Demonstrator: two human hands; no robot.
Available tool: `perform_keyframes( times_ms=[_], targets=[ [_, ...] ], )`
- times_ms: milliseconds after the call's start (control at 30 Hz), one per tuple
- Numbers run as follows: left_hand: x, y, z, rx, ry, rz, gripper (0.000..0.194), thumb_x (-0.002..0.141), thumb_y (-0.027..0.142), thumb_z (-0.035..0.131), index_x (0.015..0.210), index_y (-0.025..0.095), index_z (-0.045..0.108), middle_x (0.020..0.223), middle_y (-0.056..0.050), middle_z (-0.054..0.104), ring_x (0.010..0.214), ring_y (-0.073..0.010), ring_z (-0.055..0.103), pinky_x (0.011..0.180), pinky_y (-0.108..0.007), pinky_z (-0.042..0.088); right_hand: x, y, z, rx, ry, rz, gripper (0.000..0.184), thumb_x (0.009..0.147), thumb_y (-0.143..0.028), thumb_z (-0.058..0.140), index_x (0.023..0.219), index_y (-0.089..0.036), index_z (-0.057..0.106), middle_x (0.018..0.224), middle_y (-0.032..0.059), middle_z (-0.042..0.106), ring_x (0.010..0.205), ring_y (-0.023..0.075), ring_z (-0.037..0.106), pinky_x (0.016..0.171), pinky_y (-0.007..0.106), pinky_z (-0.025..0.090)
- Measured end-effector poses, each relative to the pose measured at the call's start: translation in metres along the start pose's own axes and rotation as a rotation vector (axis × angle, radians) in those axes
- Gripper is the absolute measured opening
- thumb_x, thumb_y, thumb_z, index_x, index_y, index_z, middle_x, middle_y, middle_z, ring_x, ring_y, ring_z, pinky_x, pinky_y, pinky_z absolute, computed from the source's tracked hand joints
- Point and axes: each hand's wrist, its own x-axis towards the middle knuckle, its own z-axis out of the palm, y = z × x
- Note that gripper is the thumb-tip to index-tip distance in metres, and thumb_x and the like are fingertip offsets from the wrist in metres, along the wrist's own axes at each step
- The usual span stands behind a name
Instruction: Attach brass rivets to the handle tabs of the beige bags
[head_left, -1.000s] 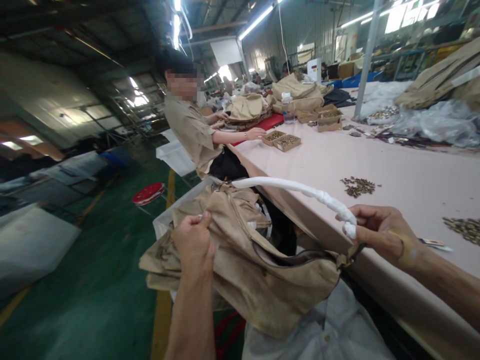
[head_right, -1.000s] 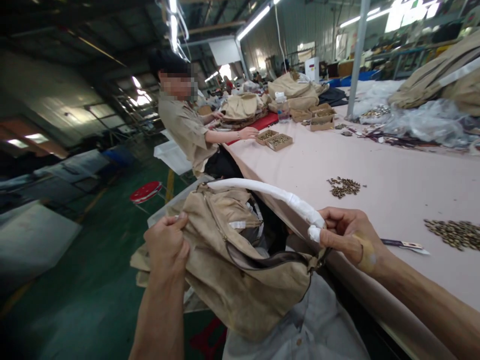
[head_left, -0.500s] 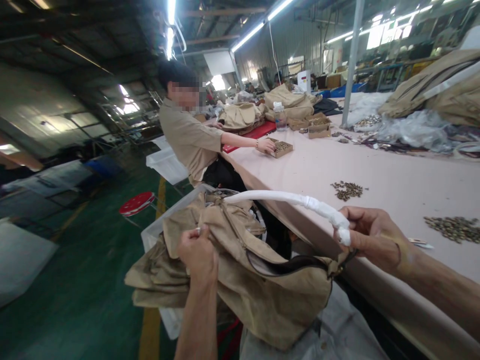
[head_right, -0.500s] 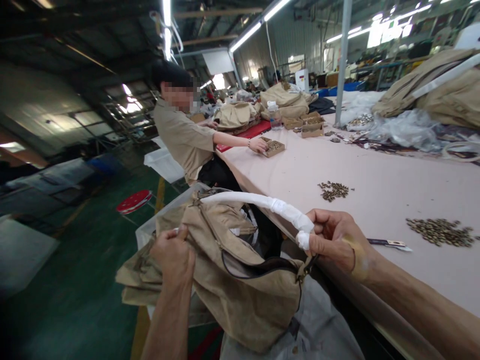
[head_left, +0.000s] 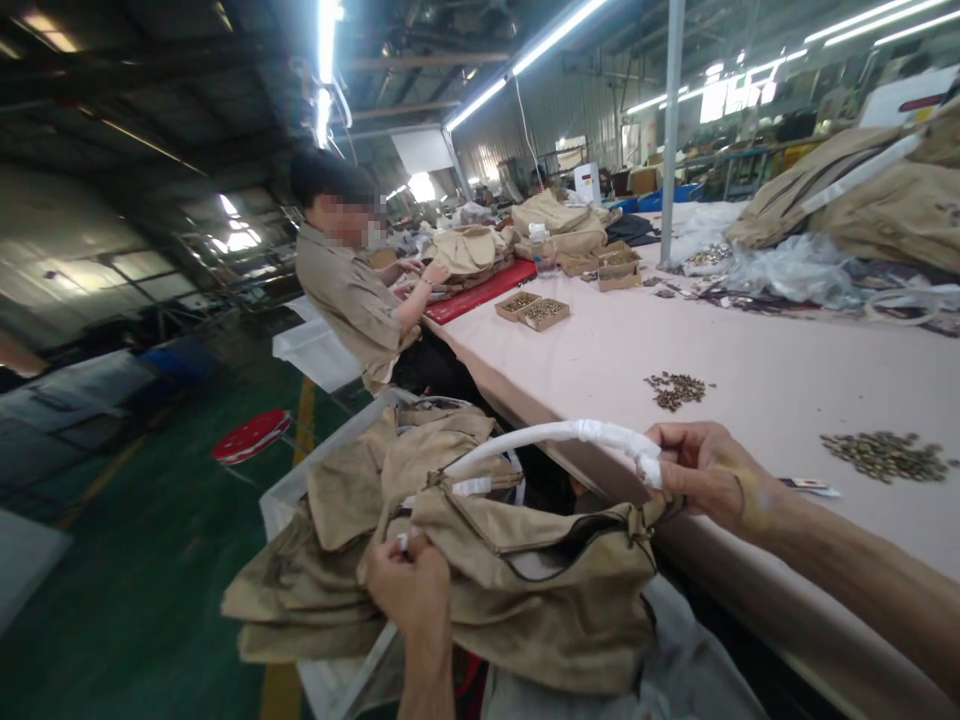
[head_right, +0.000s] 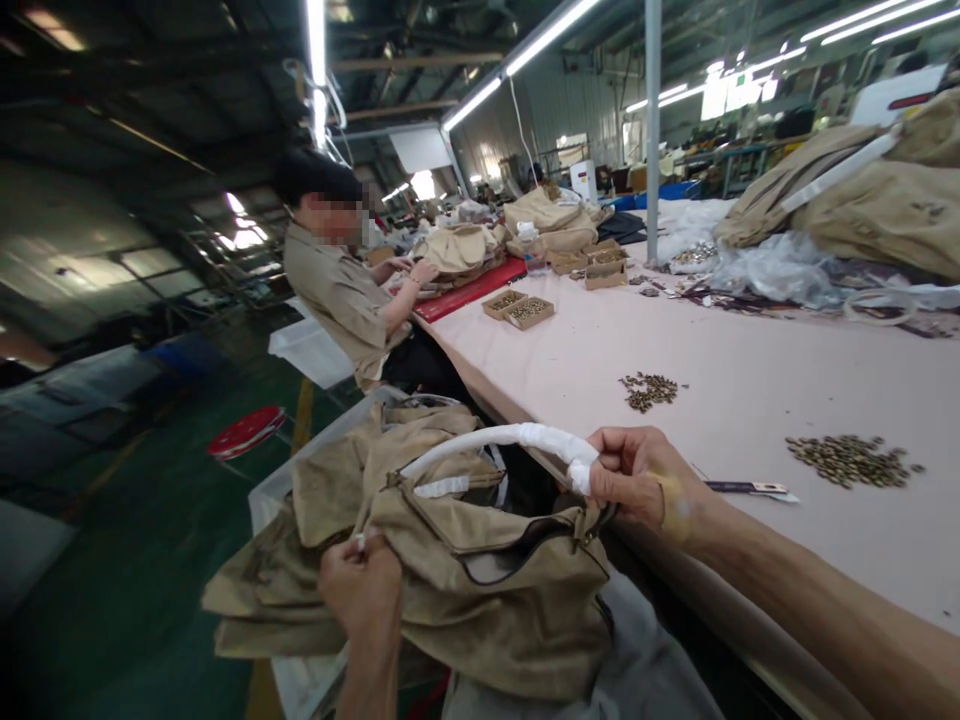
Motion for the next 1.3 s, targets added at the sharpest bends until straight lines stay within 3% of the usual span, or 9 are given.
perform_keyframes(
  times_ms=[100,267,333,467,600,733,900,1133,1300],
  targets=[
    [-0.016,0.015,-0.004,0.022,0.049,0.048,0.039,0.080,0.027,0.067,0.115,0.012,0.058,0.098,-0.010,0.065,0.092,-0.0294,0.068,0.087,-0.046,0.056,-0.003,-0.005,0.005,-0.048,-0.029,-0.043,0.045,0.073,-0.050,0.093,0.086,-0.014,0.070,0.070,0.0034,0.068,0.057,0.0122,0.057,0.051,0.022,0.043],
    [-0.066,0.086,-0.026,-0.109,0.149,0.357,0.058,0.084,0.034,0.074,0.134,0.012,0.055,0.130,-0.021,0.062,0.123,-0.0366,0.059,0.106,-0.050,0.048,-0.013,-0.015,0.002,-0.215,-0.123,-0.175,0.042,0.084,-0.047,0.085,0.109,-0.014,0.077,0.083,0.0061,0.073,0.074,0.0195,0.065,0.062,0.026,0.049],
    [-0.090,0.115,-0.031,-0.253,-0.146,0.409,0.040,0.091,0.034,0.070,0.125,0.017,0.061,0.120,-0.015,0.068,0.116,-0.0328,0.064,0.107,-0.047,0.048,-0.016,-0.016,0.002,-0.277,-0.141,-0.202,0.047,0.085,-0.049,0.084,0.115,-0.014,0.077,0.086,0.0070,0.074,0.083,0.0241,0.067,0.067,0.029,0.053],
    [-0.124,0.154,-0.026,-0.521,-0.979,0.466,0.029,0.095,0.039,0.069,0.117,0.019,0.070,0.114,-0.010,0.072,0.108,-0.0285,0.066,0.098,-0.039,0.051,-0.018,-0.011,0.004,-0.292,-0.161,-0.218,0.053,0.082,-0.052,0.085,0.119,-0.014,0.076,0.085,0.0070,0.074,0.087,0.0273,0.068,0.072,0.032,0.055],
    [-0.130,0.165,-0.008,-0.706,-1.319,0.353,0.031,0.099,0.044,0.063,0.092,0.016,0.075,0.086,-0.005,0.067,0.082,-0.0194,0.059,0.076,-0.030,0.046,-0.017,-0.007,0.003,-0.236,-0.183,-0.215,0.051,0.084,-0.048,0.084,0.121,-0.015,0.074,0.093,0.0080,0.074,0.082,0.0232,0.066,0.069,0.031,0.053],
    [-0.130,0.163,-0.005,-0.791,-1.388,0.214,0.040,0.091,0.056,0.071,0.092,0.015,0.073,0.080,-0.002,0.056,0.074,-0.0159,0.047,0.068,-0.028,0.039,-0.013,-0.004,0.000,-0.183,-0.192,-0.179,0.046,0.085,-0.045,0.085,0.115,-0.014,0.071,0.090,0.0070,0.072,0.075,0.0183,0.063,0.065,0.028,0.048],
    [-0.145,0.162,-0.020,-0.744,-1.237,0.162,0.032,0.082,0.042,0.084,0.093,0.017,0.069,0.081,0.001,0.056,0.074,-0.0146,0.047,0.069,-0.027,0.038,-0.005,0.007,-0.002,-0.120,-0.130,-0.070,0.045,0.081,-0.048,0.087,0.104,-0.013,0.069,0.080,0.0045,0.069,0.061,0.0127,0.057,0.053,0.023,0.039],
    [-0.158,0.151,-0.010,-0.701,-1.235,0.002,0.021,0.087,0.033,0.078,0.091,0.017,0.064,0.080,0.001,0.059,0.074,-0.0147,0.051,0.069,-0.026,0.040,0.002,0.023,-0.002,-0.354,-0.054,-0.167,0.036,0.088,-0.041,0.077,0.114,-0.016,0.072,0.084,0.0045,0.071,0.070,0.0188,0.062,0.060,0.028,0.050],
    [-0.176,0.139,-0.001,-0.743,-1.152,-0.211,0.027,0.088,0.037,0.078,0.091,0.017,0.059,0.077,0.001,0.059,0.069,-0.0135,0.053,0.066,-0.025,0.042,0.013,0.040,-0.008,-0.352,-0.020,-0.055,0.030,0.089,-0.039,0.076,0.109,-0.016,0.073,0.086,0.0043,0.074,0.072,0.0192,0.067,0.058,0.026,0.052]
  ],
)
